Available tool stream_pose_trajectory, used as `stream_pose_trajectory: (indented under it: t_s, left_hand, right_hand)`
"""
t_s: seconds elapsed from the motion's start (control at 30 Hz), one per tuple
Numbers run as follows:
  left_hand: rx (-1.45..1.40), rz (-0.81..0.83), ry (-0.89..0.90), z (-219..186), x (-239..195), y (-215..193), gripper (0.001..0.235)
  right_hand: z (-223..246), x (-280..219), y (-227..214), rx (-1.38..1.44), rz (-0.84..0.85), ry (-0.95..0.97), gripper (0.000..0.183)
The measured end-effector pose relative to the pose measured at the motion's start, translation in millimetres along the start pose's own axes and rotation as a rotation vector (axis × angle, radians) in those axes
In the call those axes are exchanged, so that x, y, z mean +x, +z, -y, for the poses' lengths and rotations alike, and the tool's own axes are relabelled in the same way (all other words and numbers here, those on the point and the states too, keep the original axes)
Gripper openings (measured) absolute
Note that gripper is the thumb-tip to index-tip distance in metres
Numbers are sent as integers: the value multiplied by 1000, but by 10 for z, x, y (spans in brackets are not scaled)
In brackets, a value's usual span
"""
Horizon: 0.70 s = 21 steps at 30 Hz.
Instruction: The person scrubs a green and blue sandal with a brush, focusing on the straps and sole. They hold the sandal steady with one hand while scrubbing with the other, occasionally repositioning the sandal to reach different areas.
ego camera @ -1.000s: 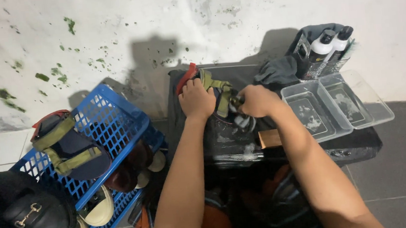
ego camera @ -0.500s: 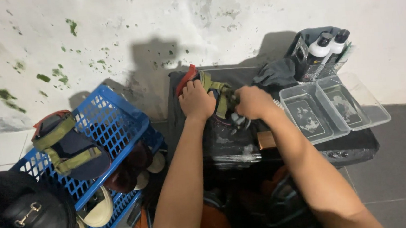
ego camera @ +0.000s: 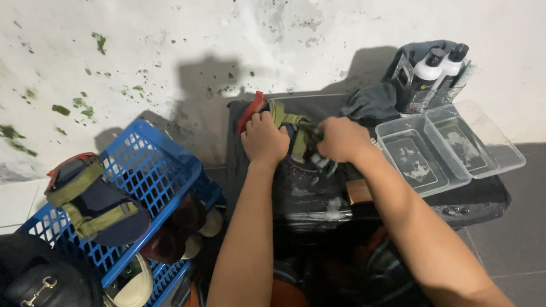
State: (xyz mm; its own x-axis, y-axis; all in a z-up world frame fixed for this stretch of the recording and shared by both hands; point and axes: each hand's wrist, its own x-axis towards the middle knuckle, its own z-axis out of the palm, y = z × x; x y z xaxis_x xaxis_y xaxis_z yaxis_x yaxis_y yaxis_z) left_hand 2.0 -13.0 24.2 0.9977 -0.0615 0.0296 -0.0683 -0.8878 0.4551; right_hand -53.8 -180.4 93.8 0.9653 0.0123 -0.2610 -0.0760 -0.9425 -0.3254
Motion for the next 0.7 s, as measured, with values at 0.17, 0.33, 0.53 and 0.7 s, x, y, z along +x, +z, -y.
stream_pose_trajectory:
  t_s: [0.17,0.33,0.53,0.7]
  left_hand:
    - [-2,-4,-5,-29,-6,-37,45]
    - [-7,20,-25,-47,-21,-66,45]
    - [4,17,-26,-44,17,-53,44]
    - [6,-2,-9,-7,28,-8,42]
  right_hand:
    - [-72,110,78,-3,3,-7,49]
    - [46,-70,-45,17,71,-16,51]
    - [16,-2,13,-3,33,-22,47]
    - [-145,174,31,-9,-66,29,44]
